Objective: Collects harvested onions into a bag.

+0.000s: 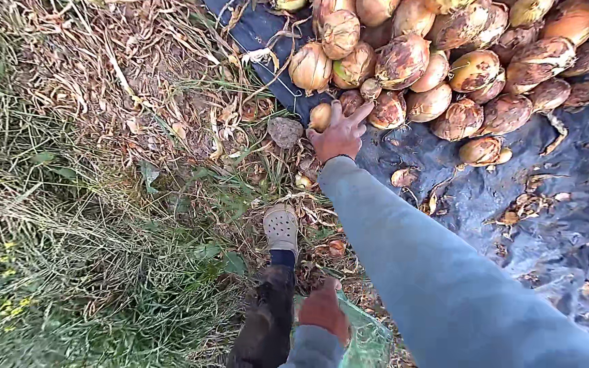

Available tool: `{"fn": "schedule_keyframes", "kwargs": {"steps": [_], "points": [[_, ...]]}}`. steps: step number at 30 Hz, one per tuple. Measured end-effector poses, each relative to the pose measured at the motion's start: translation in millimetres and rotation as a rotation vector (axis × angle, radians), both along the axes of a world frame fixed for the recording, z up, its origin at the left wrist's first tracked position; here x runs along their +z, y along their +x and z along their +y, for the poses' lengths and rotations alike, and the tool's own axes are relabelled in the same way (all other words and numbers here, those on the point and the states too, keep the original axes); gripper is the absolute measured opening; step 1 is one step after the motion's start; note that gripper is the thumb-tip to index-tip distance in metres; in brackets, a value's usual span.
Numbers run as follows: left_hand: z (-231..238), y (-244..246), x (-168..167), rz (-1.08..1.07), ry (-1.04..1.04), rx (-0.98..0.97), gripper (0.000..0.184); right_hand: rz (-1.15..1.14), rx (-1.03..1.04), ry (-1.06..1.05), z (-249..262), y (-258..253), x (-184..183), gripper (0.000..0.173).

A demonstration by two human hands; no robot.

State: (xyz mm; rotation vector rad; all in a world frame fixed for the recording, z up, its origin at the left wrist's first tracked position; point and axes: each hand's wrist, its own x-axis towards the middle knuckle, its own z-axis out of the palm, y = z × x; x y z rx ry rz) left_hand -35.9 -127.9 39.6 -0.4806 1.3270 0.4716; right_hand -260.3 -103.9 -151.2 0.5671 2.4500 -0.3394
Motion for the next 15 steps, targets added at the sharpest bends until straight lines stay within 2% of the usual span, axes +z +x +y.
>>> {"fn": "schedule_keyframes", "kwargs": {"steps": [6, 10, 13, 15], "points": [[-13, -1, -2, -0.014, 0.026, 0.064, 0.050, -0.012, 0.053, -0.016, 9, -8, -16, 0.087], [-14, 3, -1, -0.018, 0.028, 0.082, 0.050, -0.045, 0.099, -0.075, 27, -13, -13, 0.086], [-19, 0, -4, 0.005, 0.008, 0.096, 0.049, -0.037, 0.170, -0.217, 51, -5, 6, 0.082], [-20, 2, -3, 0.021, -0.011, 0.105, 0.048, 0.067, 0.131, -0.359, 73, 25, 38, 0.081]]}}
